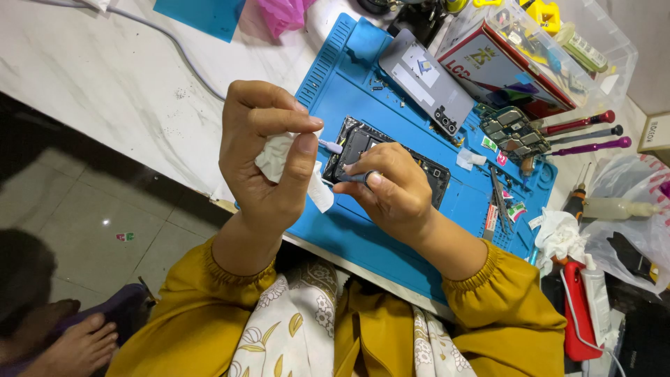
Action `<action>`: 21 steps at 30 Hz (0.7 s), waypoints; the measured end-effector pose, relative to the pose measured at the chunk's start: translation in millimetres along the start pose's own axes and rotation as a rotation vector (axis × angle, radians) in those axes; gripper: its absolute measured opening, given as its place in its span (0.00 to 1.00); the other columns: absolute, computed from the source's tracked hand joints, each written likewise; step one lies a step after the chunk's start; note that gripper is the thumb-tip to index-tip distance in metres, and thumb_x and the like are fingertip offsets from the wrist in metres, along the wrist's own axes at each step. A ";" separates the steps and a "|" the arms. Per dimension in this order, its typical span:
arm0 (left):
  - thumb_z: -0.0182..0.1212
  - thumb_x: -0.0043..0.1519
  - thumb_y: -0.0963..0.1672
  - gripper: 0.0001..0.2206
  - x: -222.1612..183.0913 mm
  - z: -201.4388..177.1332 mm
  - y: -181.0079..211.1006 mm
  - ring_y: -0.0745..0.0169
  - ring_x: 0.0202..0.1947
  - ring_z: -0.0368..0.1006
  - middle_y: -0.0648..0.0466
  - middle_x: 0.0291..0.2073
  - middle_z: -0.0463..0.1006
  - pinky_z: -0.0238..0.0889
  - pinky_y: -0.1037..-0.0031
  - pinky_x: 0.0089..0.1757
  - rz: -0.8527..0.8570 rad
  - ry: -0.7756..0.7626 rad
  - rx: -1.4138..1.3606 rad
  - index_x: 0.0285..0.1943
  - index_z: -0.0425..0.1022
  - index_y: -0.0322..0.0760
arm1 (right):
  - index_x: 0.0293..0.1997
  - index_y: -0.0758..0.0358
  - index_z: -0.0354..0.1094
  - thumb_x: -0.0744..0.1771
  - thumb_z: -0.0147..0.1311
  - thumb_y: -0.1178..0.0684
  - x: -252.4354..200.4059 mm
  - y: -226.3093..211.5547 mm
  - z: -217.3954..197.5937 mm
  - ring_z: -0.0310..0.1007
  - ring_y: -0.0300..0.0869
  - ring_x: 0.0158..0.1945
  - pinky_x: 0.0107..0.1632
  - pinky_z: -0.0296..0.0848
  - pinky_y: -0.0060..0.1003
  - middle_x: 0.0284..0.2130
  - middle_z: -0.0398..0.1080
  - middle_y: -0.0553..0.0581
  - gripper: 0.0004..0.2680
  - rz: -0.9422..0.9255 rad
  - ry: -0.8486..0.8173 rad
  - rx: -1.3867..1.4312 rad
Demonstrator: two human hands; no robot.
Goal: Repairing a mobile phone by disassembling components with a screwdriver and cleaning them with a cloth
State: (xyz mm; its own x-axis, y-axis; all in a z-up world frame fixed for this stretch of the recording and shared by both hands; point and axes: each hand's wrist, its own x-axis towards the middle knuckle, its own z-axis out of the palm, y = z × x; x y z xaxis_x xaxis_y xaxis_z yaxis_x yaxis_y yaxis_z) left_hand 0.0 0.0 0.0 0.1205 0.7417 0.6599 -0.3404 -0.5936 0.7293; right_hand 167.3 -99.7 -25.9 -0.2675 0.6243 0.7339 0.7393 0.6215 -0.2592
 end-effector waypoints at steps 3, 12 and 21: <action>0.54 0.68 0.42 0.04 0.1 -0.5 0.4 0.60 0.44 0.67 0.50 0.43 0.68 0.66 0.72 0.46 -0.004 0.010 -0.002 0.45 0.74 0.41 | 0.75 0.49 0.42 0.73 0.53 0.64 2.6 -1.0 -7.0 0.78 0.54 0.51 0.62 0.78 0.56 0.50 0.72 0.67 0.25 0.031 -0.097 0.168; 0.54 0.68 0.42 0.04 0.6 -0.2 1.0 0.60 0.44 0.67 0.50 0.43 0.68 0.66 0.71 0.47 -0.009 0.005 0.008 0.45 0.74 0.40 | 0.73 0.48 0.42 0.73 0.58 0.52 2.4 1.9 -7.9 0.73 0.51 0.40 0.55 0.77 0.53 0.42 0.72 0.61 0.24 -0.063 -0.124 -0.070; 0.54 0.68 0.42 0.04 0.2 0.7 -0.6 0.60 0.43 0.68 0.49 0.42 0.68 0.67 0.71 0.46 0.005 0.009 -0.002 0.44 0.74 0.40 | 0.77 0.45 0.40 0.70 0.66 0.55 1.7 6.2 -9.3 0.73 0.53 0.43 0.53 0.77 0.51 0.43 0.70 0.61 0.31 -0.020 -0.070 -0.059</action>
State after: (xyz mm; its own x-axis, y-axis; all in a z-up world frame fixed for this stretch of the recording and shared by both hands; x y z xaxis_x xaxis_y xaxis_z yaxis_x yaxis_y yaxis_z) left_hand 0.8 0.3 -0.2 0.1104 0.7417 0.6616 -0.3425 -0.5965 0.7259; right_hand 177.2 -99.1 -20.4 -0.3239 0.6447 0.6925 0.7681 0.6065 -0.2054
